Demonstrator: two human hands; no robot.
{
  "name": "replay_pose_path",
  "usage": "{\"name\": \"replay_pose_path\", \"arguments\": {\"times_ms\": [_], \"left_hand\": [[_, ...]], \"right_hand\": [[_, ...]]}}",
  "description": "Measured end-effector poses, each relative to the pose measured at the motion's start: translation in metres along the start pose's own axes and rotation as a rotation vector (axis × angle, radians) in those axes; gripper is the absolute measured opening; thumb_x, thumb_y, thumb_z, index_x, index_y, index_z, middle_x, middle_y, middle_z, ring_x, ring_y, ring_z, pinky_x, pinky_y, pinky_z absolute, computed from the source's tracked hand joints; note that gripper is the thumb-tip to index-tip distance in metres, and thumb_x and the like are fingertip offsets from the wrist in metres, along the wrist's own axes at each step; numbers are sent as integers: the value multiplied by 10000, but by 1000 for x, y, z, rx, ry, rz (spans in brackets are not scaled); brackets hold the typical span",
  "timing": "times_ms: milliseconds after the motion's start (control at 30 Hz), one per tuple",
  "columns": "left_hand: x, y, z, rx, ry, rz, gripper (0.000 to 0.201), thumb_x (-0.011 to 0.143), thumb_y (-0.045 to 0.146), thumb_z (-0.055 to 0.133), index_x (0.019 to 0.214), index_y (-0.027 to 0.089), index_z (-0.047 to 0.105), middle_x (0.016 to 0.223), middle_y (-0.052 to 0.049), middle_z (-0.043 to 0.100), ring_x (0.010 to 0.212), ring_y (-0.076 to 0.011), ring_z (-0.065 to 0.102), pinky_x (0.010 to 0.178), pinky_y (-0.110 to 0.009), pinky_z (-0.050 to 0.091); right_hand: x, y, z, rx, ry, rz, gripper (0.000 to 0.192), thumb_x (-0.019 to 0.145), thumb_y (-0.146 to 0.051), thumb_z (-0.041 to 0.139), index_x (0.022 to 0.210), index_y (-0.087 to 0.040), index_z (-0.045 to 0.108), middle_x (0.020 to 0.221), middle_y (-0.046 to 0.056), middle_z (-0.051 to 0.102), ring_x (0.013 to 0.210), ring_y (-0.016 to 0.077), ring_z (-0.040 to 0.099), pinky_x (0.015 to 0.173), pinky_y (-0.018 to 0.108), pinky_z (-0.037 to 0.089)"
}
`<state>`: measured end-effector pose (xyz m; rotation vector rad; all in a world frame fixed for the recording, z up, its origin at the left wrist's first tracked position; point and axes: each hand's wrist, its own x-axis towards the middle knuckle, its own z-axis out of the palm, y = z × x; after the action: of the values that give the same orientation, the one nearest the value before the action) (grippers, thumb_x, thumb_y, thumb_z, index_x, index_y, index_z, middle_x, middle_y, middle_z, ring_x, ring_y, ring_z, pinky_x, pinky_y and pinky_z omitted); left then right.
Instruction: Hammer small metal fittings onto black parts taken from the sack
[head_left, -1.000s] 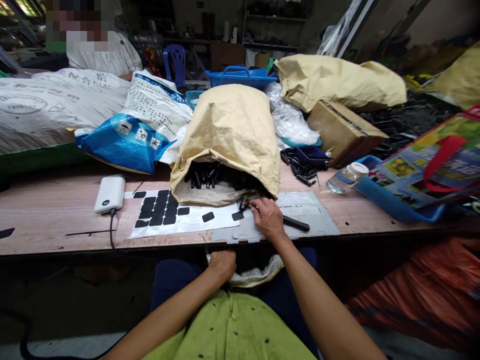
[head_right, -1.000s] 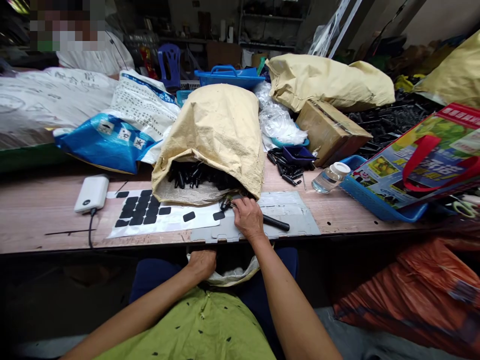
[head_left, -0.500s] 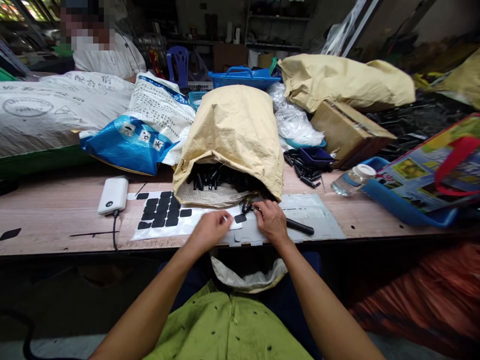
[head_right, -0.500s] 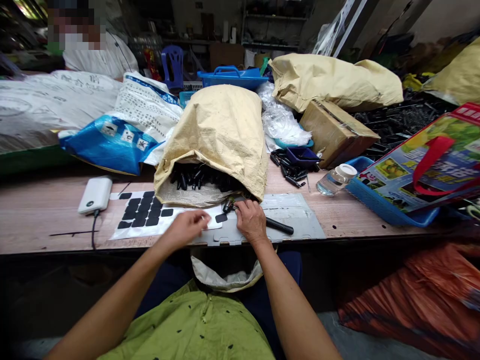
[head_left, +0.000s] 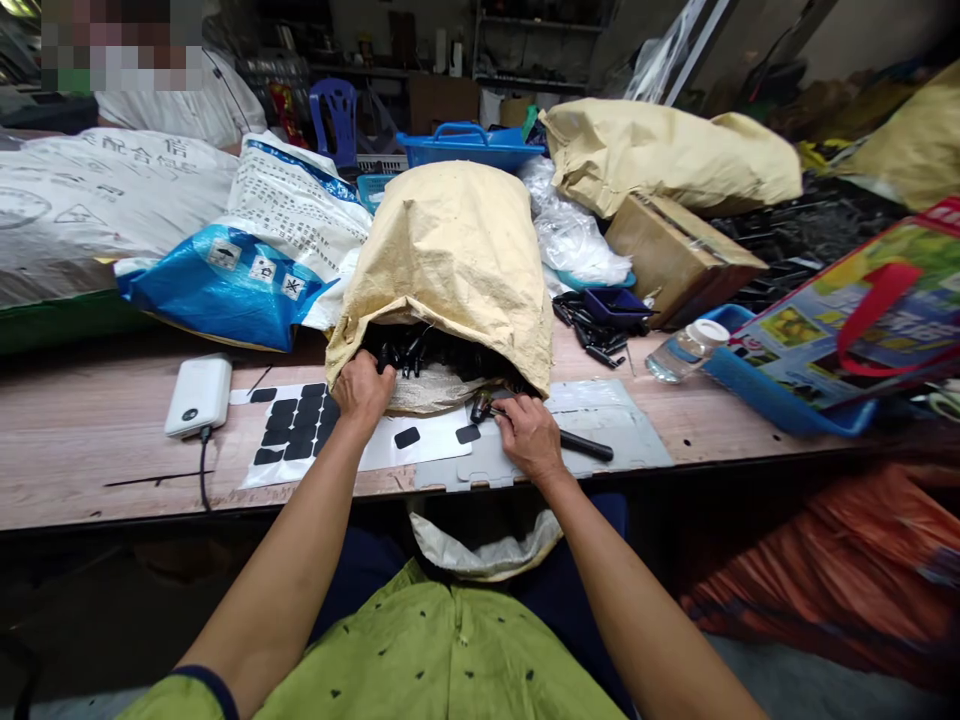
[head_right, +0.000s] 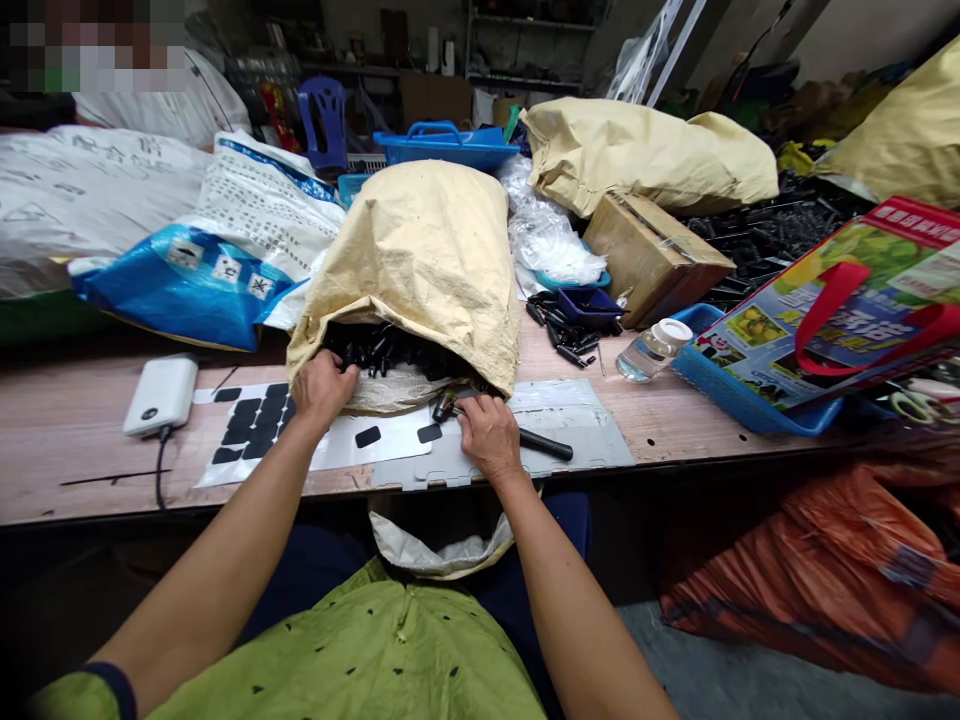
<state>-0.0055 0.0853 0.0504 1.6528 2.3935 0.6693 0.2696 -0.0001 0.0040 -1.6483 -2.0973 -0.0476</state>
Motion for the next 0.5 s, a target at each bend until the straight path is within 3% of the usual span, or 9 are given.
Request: {"name": "replay_pose_path", "arguments": {"times_ms": [100, 267, 367, 500], "left_hand": [[-30, -8, -6, -137, 25, 228, 258, 873, 363, 641, 1071, 200, 660, 984, -91, 731, 903, -259, 670, 800, -364, 496], [-81, -24, 0, -399, -327, 674, 132, 853, 295, 698, 962, 224, 672, 931, -28, 702, 875, -198, 614, 774, -307, 474], [-92, -30, 9, -395, -382, 741, 120, 840, 257, 718, 946, 217, 678, 914, -28, 684, 909, -214, 581, 814, -335, 456], [-86, -34, 16, -429, -395, 718, 164, 822, 251, 745, 972, 214, 689, 947, -35, 680, 944, -221, 567, 831, -342, 445]], "right_hand": [[0, 0, 1, 6, 8, -7, 203, 951, -242, 576, 1120, -238, 690, 994, 67, 640, 927, 241, 507, 847, 346, 381], [0, 0, 2, 6, 21, -2, 198, 945, -241, 591, 1115, -238, 694, 989, 59, 640, 929, 241, 508, 842, 341, 377], [-1, 0, 2, 3, 19, -5, 197, 949, -246, 586, 1114, -238, 693, 989, 60, 636, 931, 240, 507, 846, 341, 377], [-1, 0, 1, 10, 14, -5, 202, 960, -252, 564, 1119, -234, 687, 1010, 65, 641, 945, 239, 512, 860, 341, 384]]}}
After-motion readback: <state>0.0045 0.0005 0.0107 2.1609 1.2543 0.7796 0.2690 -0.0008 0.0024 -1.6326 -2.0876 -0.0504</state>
